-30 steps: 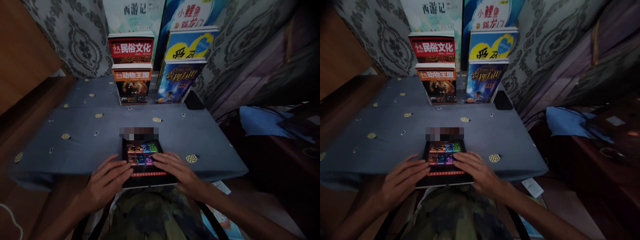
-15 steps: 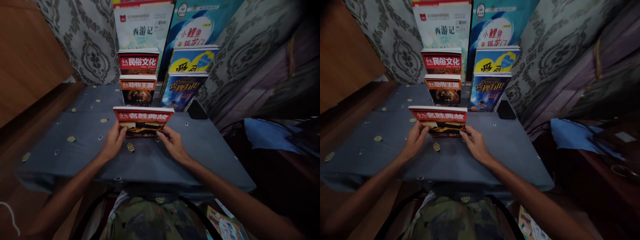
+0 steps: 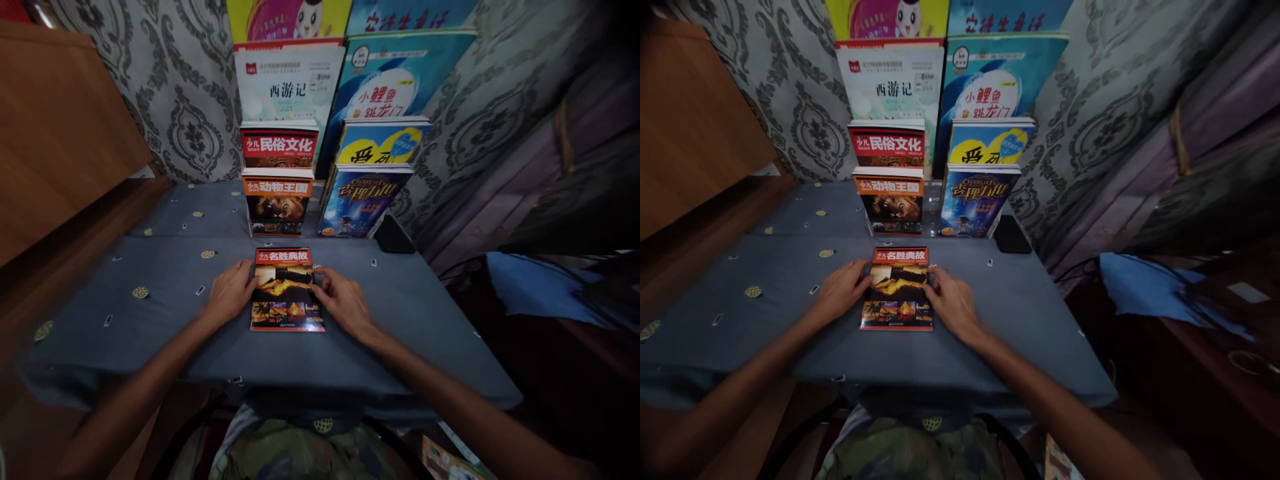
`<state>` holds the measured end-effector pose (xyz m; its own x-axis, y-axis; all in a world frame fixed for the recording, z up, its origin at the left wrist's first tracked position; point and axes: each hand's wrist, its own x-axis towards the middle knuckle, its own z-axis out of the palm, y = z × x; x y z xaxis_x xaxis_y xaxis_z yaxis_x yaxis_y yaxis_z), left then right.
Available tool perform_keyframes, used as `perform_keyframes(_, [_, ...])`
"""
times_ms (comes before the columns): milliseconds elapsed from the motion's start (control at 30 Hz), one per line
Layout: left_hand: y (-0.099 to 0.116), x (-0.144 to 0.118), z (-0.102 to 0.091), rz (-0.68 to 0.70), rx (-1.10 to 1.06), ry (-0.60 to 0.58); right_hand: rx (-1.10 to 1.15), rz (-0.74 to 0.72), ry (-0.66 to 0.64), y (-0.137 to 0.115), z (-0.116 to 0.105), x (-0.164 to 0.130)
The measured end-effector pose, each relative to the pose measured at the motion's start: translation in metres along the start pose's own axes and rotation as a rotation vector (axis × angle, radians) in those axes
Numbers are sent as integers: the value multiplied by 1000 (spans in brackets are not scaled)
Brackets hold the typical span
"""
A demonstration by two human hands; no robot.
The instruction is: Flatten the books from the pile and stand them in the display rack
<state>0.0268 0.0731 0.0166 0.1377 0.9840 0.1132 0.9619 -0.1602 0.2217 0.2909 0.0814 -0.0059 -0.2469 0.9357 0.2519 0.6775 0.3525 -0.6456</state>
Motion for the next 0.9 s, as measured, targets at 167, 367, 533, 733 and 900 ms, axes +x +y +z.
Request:
perform_keyframes(167, [7,17,8,124,5,55,26,-361,-64,-27,28,24])
perform_keyframes(367, [2,31,24,107,-39,51,44,-467,-193,-46,76,64])
perform_keyframes(533, [0,29,28,140,-2,75,-50,-401,-262,-34,77,70])
perform_keyframes(733, [-3,29,35,164,15,132,-77,-307,-232,4,54,65])
perform_keyframes(900, [-4,30,35,170,-2,137,-52,-261,-180,35,35,62])
